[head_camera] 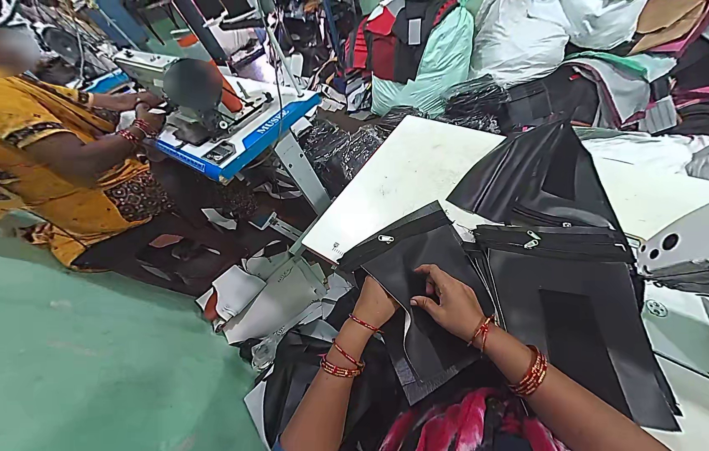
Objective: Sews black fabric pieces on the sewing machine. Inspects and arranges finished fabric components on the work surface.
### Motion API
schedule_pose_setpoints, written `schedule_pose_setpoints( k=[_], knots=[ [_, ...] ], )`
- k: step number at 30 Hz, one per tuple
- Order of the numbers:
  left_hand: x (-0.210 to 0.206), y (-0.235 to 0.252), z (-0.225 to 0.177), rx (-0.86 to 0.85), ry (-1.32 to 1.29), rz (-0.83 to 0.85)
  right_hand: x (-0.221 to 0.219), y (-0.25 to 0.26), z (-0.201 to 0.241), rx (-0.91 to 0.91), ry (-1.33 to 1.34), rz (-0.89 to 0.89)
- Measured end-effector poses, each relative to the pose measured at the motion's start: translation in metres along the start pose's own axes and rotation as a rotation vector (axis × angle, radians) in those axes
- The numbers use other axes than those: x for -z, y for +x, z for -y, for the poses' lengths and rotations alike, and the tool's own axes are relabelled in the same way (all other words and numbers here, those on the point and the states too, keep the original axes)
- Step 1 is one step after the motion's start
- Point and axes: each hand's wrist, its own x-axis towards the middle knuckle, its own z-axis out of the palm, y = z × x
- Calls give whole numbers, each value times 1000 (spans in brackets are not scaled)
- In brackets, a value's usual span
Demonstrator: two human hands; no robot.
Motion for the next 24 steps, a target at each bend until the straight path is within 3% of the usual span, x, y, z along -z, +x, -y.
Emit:
schedule_pose_setpoints(
  k=[8, 20, 24],
  knots=[
    [1, -7, 6, 120, -226, 31, 6, 10, 3, -34, 189, -74],
    [-7, -8, 6, 91, -291, -48, 13, 21, 27, 125, -239, -58],
    [-8, -8, 7, 100, -313, -51, 8, 23, 31, 91, -327, -31]
  ],
)
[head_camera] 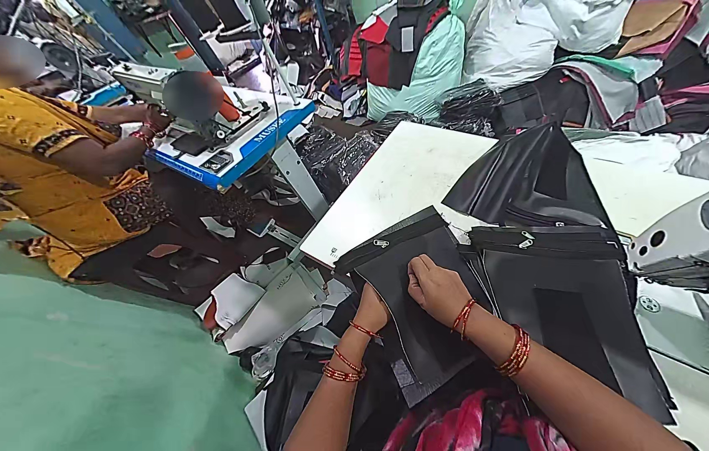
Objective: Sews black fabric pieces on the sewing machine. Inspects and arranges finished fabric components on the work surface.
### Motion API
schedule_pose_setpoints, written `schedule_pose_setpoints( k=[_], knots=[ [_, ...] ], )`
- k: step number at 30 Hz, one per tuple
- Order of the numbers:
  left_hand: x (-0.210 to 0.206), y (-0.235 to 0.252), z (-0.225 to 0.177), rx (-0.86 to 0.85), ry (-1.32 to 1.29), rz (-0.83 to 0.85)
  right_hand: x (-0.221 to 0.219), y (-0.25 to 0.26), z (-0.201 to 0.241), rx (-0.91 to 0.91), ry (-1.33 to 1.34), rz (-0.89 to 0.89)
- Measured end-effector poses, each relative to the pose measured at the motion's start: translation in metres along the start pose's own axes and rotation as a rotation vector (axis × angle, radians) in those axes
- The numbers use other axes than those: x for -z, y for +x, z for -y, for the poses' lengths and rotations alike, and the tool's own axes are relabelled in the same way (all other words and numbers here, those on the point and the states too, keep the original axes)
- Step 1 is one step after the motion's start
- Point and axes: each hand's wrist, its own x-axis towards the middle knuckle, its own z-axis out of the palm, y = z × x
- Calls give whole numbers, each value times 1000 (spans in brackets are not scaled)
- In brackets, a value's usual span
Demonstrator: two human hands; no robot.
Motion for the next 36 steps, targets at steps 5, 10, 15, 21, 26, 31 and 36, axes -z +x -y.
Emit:
schedule_pose_setpoints(
  k=[5, 10, 15, 21, 26, 31, 36],
  knots=[
    [-2, 0, 0, 26, -3, 18, 8, 2, 3, -154, 129, 186],
    [-3, 1, -4, 58, -10, 46, 11, 1, -3, -209, 286, 231],
    [1, 1, -4, 51, 7, 51, 3, 0, -22, -185, 457, 158],
    [4, 1, -2, 53, -20, 68, -2, -2, -29, -153, 535, 108],
    [5, 1, -3, 86, -28, 73, -9, -4, -32, -116, 555, 56],
    [4, 2, -1, 78, -32, 58, -11, -4, -30, -123, 523, 24],
    [2, 1, -2, 70, -3, 33, -12, -4, -24, -123, 433, -22]
  ],
)
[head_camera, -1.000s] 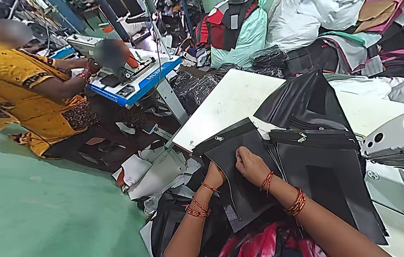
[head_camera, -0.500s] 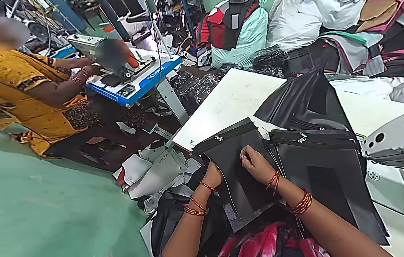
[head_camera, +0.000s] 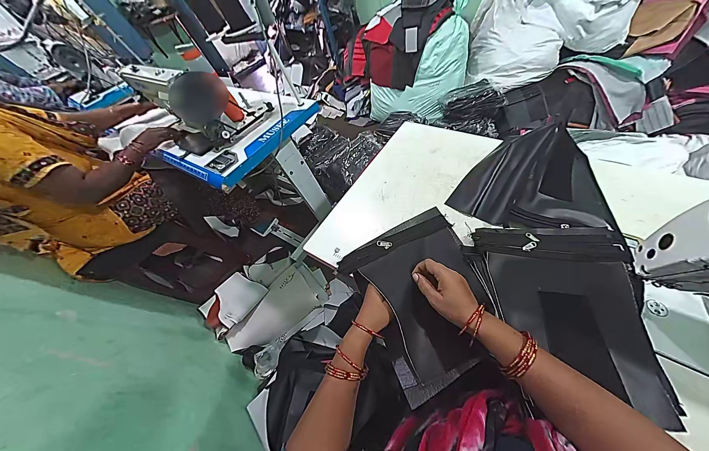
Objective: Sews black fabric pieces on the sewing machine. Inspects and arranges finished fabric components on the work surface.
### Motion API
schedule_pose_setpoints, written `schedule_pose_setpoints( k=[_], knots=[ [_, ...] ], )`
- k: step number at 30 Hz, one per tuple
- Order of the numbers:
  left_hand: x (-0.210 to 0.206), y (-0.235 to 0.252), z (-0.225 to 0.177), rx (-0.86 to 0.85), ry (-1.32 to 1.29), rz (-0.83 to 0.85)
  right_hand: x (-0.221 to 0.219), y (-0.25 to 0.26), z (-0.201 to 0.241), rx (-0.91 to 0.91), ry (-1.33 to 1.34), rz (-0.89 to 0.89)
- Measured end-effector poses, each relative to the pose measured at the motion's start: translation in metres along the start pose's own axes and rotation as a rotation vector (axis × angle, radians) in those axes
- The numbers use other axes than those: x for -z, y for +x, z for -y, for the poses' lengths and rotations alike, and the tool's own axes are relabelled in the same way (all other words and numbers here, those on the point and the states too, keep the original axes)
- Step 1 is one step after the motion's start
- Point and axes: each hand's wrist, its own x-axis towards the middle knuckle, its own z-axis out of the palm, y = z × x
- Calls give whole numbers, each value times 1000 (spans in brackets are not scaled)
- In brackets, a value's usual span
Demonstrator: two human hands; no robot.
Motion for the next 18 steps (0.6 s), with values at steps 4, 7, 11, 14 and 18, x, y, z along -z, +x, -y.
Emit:
schedule_pose_setpoints(
  k=[4, 7, 11, 14, 18],
  knots=[
    [-2, -1, 8, -69, -9, -18, 3, 3, 9, -96, -20, 63],
    [-1, -2, 9, -48, -26, -9, 6, 6, 12, -172, 19, 121],
    [3, -2, 2, 53, -41, 15, 6, 7, 5, -192, 125, 93],
    [6, -1, 1, 85, -42, 8, 11, 6, 8, -229, 213, 91],
    [4, 2, -10, 265, -193, -99, 26, 0, 14, -284, 298, 81]
  ],
)
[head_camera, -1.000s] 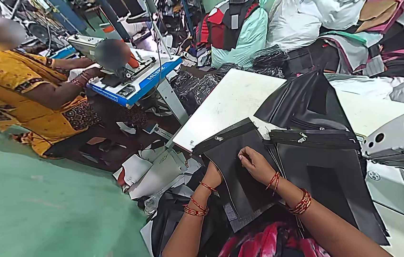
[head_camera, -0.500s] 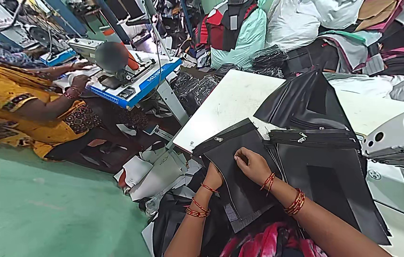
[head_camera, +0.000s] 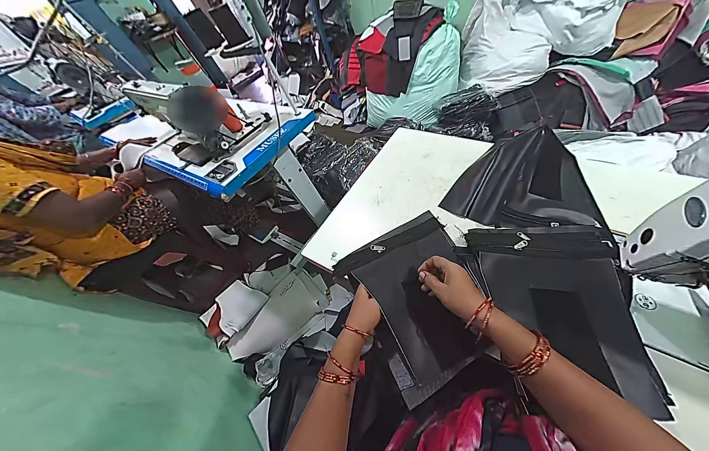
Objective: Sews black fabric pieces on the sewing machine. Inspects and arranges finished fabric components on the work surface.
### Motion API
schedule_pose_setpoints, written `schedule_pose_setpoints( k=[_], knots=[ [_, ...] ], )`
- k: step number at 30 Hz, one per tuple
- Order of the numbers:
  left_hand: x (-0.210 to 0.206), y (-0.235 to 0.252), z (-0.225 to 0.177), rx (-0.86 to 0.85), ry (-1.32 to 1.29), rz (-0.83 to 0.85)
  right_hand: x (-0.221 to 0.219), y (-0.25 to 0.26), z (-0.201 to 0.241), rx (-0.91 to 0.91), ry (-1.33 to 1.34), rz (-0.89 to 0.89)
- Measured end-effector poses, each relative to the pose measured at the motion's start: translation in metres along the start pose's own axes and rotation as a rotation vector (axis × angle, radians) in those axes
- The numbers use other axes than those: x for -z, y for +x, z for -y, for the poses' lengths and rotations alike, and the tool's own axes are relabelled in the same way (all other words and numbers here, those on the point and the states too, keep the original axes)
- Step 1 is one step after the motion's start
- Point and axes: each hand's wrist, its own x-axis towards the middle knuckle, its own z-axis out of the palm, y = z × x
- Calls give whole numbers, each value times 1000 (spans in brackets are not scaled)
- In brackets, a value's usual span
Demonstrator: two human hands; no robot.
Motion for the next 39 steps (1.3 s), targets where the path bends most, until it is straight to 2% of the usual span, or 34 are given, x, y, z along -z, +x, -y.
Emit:
schedule_pose_setpoints(
  k=[3, 5, 9, 10, 14, 16, 19, 22, 26, 30, 33, 36, 39],
  knots=[
    [-4, -3, -9, 185, -388, -184, 19, -16, 2, 55, -38, -30],
    [3, -6, -7, 183, -482, -234, 35, -30, -2, 124, -74, -92],
    [18, -12, 26, -74, -111, -401, 65, -62, -24, 218, -147, -279],
    [18, -13, 32, -63, -88, -410, 72, -70, -30, 222, -153, -314],
    [-4, -21, 34, 147, -321, -365, 93, -104, -52, 192, -150, -454],
    [-13, -23, 31, 104, -351, -316, 101, -120, -63, 181, -139, -522],
    [-13, -21, 21, -66, -219, -285, 113, -146, -79, 177, -137, -598],
    [1, -19, -6, -279, 86, -260, 126, -170, -100, 165, -216, -700],
    [20, -25, -61, -598, 473, -213, 138, -196, -127, 86, -367, -803],
    [4, -39, -115, -794, 682, -127, 140, -211, -153, -10, -430, -812],
    [-25, -54, -150, -887, 612, -84, 133, -214, -172, 37, -443, -854],
    [-55, -70, -178, -933, 262, 1, 129, -215, -181, 94, -480, -883],
    [-86, -83, -185, -855, -43, 1, 129, -217, -178, 94, -470, -863]
  ],
)
